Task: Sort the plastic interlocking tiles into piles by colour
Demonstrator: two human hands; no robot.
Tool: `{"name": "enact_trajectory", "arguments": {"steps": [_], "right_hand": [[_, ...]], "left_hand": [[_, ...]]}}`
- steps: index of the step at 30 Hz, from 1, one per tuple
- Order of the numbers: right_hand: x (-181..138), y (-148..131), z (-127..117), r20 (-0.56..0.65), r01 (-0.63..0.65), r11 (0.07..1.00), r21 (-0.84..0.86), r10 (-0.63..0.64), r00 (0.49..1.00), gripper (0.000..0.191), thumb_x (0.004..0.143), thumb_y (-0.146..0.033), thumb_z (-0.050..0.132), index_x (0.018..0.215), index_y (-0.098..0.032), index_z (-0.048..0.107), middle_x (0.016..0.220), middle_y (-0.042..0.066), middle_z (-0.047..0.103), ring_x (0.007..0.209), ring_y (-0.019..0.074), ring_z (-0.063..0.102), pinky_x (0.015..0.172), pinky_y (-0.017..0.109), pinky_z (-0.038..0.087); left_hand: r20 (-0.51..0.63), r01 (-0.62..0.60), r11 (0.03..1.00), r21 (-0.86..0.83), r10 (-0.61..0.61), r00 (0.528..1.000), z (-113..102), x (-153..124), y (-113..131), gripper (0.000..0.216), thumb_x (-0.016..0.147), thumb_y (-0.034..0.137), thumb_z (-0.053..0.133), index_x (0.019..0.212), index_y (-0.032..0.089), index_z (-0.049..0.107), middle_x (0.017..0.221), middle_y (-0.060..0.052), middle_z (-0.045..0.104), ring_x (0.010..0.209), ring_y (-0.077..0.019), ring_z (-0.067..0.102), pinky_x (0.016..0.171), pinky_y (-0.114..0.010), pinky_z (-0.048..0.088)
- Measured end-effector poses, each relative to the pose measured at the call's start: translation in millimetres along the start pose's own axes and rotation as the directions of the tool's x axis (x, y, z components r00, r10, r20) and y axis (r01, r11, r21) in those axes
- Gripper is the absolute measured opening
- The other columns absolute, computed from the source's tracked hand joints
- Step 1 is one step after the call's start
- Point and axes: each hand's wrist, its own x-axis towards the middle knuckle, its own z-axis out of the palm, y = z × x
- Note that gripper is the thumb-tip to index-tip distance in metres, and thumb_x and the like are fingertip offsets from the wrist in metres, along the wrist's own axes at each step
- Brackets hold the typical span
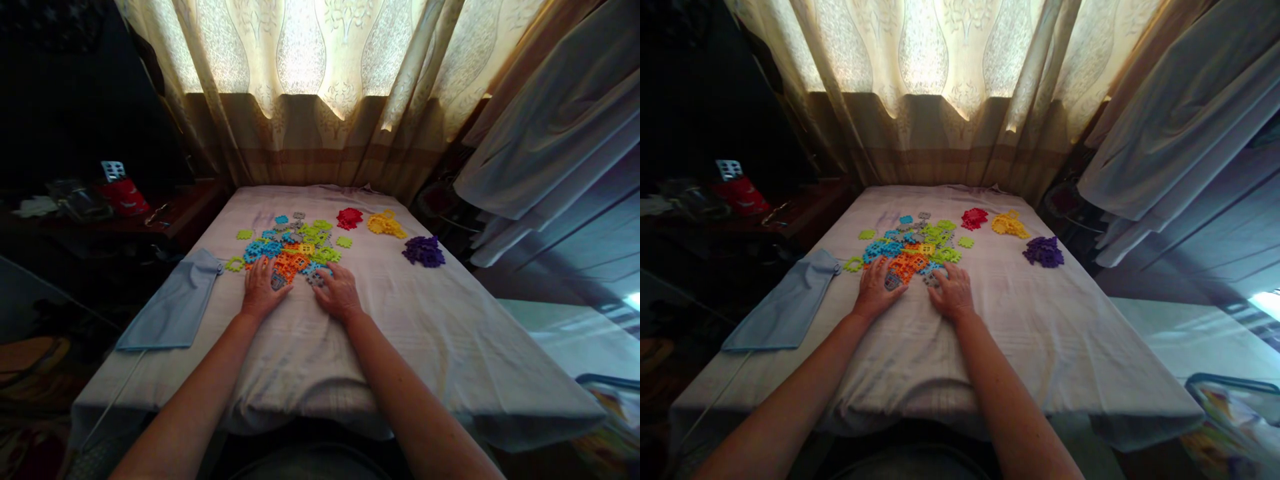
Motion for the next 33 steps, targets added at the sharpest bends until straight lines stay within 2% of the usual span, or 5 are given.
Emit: {"name": "enact_trajectory", "arguments": {"steps": [2, 14, 20, 27, 33], "right_hand": [[-1.9, -3.2, -2.4, 0.041, 0.043, 0.999, -0.017, -0.042, 0.998, 0.042, 0.087, -0.038, 0.063, 0.127, -0.025, 0.066, 0.149, 0.012, 0.051, 0.139, 0.0312, 0.039, 0.116, 0.049, 0.026], [-1.3, 1.6, -7.5, 0.006, -0.291, 0.957, -0.011, 0.291, 0.957, 0.036, 0.091, -0.025, 0.052, 0.122, -0.02, 0.069, 0.129, 0.012, 0.067, 0.119, 0.0256, 0.058, 0.102, 0.038, 0.041], [-5.3, 1.3, -7.6, 0.027, -0.199, 0.98, 0.012, 0.198, 0.98, 0.029, 0.089, -0.023, 0.054, 0.111, -0.021, 0.072, 0.117, 0.009, 0.073, 0.111, 0.0237, 0.063, 0.099, 0.036, 0.044], [-7.2, 0.8, -5.3, 0.032, 0.041, 0.995, 0.088, -0.044, 0.999, 0.031, 0.087, -0.019, 0.055, 0.112, -0.023, 0.072, 0.121, 0.005, 0.073, 0.115, 0.0189, 0.064, 0.105, 0.033, 0.043], [-7.9, 0.6, -4.2, 0.018, -0.012, 0.998, 0.057, 0.011, 1.0, 0.036, 0.086, -0.02, 0.056, 0.119, -0.021, 0.07, 0.124, 0.008, 0.071, 0.115, 0.0208, 0.064, 0.105, 0.035, 0.045]], "left_hand": [[0.048, 0.02, 0.998, 0.067, -0.024, 0.999, -4.1, -4.7, 5.0, 0.088, 0.079, 0.058, 0.066, 0.152, 0.02, 0.034, 0.161, -0.019, 0.031, 0.15, -0.0365, 0.024, 0.121, -0.057, 0.019], [0.076, 0.053, 0.997, 0.064, -0.058, 0.995, -14.2, -21.9, 3.8, 0.085, 0.079, 0.052, 0.067, 0.149, 0.017, 0.036, 0.161, -0.02, 0.03, 0.15, -0.0352, 0.026, 0.12, -0.054, 0.025], [0.048, 0.046, 0.997, 0.068, -0.05, 0.998, -10.4, -23.7, -2.2, 0.058, 0.084, 0.044, 0.064, 0.134, 0.018, 0.054, 0.155, -0.018, 0.042, 0.144, -0.0328, 0.038, 0.119, -0.049, 0.031], [0.065, -0.103, 0.995, -0.014, 0.103, 0.992, -4.4, -16.1, -10.5, 0.056, 0.087, 0.038, 0.061, 0.141, 0.028, 0.053, 0.15, -0.012, 0.048, 0.14, -0.0319, 0.044, 0.115, -0.051, 0.038], [0.097, -0.08, 0.997, 0.015, 0.078, 0.992, -2.9, -2.1, -0.9, 0.055, 0.088, 0.038, 0.061, 0.14, 0.024, 0.055, 0.154, -0.015, 0.043, 0.143, -0.0336, 0.039, 0.116, -0.05, 0.035]]}}
